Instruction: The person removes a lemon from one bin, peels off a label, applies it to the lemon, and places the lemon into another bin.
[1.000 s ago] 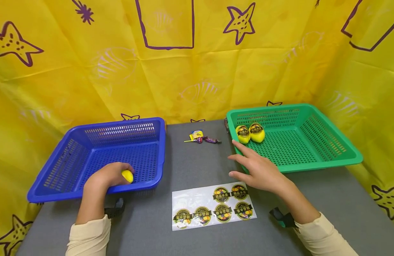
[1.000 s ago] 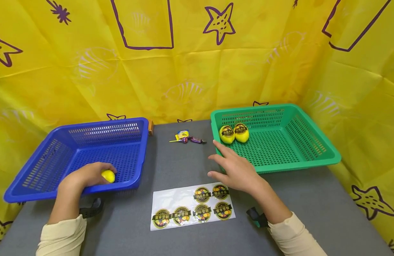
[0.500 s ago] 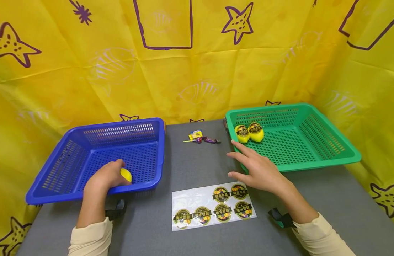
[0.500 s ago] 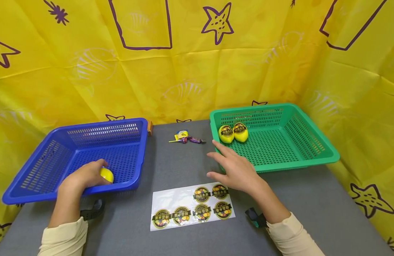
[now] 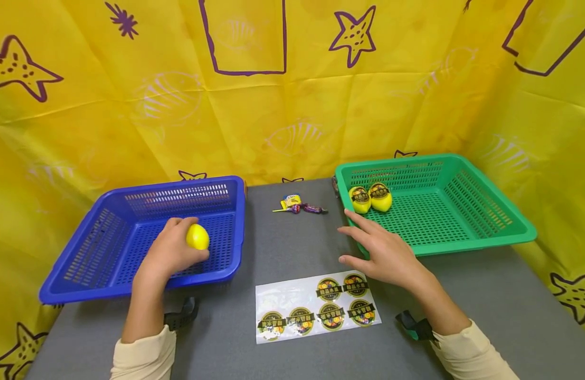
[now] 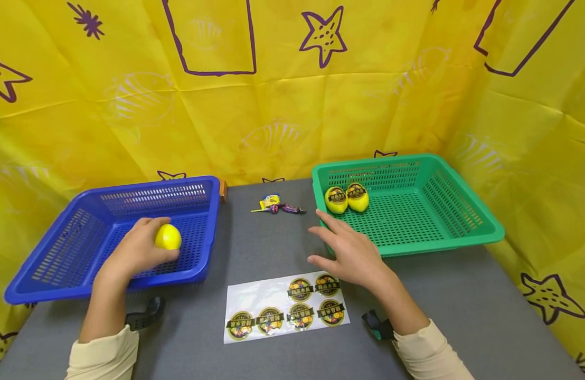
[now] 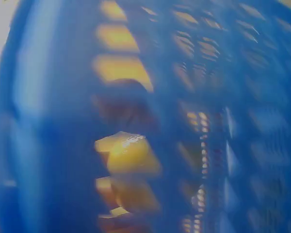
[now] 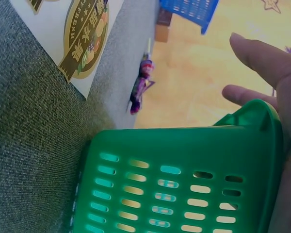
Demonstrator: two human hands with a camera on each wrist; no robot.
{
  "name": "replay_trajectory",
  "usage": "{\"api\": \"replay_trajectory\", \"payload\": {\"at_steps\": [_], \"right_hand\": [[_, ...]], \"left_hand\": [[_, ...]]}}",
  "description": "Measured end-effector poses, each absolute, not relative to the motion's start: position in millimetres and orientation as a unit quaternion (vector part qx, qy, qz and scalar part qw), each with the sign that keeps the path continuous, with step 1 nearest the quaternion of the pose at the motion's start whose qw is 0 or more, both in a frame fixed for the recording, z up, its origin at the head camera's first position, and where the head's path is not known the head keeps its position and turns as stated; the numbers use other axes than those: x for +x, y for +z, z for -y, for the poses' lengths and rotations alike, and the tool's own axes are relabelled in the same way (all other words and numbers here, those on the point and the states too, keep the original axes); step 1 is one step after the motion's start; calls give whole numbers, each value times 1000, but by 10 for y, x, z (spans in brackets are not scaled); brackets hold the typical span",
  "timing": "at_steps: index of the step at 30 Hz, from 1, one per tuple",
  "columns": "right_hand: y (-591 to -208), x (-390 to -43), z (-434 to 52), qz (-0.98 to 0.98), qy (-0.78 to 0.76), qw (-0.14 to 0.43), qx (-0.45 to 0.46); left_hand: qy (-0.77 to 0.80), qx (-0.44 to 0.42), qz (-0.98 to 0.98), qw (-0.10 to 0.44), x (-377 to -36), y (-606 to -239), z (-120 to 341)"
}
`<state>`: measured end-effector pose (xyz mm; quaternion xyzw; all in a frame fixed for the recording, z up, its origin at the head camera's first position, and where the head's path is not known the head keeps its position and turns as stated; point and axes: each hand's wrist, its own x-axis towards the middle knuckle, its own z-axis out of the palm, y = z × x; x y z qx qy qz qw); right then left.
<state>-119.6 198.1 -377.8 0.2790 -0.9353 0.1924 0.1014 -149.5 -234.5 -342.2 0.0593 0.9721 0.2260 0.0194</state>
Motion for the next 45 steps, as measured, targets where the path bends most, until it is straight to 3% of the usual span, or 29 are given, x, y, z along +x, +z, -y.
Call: {"api": "replay_trajectory", "payload": {"at_steps": [6,10,16,26,33,45], "right_hand": [[-3794,-1187,-1984,937,185,109,276],[-3799,-1187,-1981,935,184,113,281],[-3804,-1200,-1979,931,182,126,290],[-3810,-1209,-1993,933,174,131,288],[-3817,-1193,-1970,936,166,124,284],[-3821,-1196,-1961,934,165,136,286]], "left_hand": [[303,46,-949,-67,-1473,-3190,1950],[324,93,-937,-86,-1480,-3120,1587],[315,152,-935,-59,-1541,-3240,1053],[297,191,-936,15,-1755,-3824,442],[308,168,-935,44,-1783,-4030,389],[321,179,-927,73,-1778,-4044,424]]}}
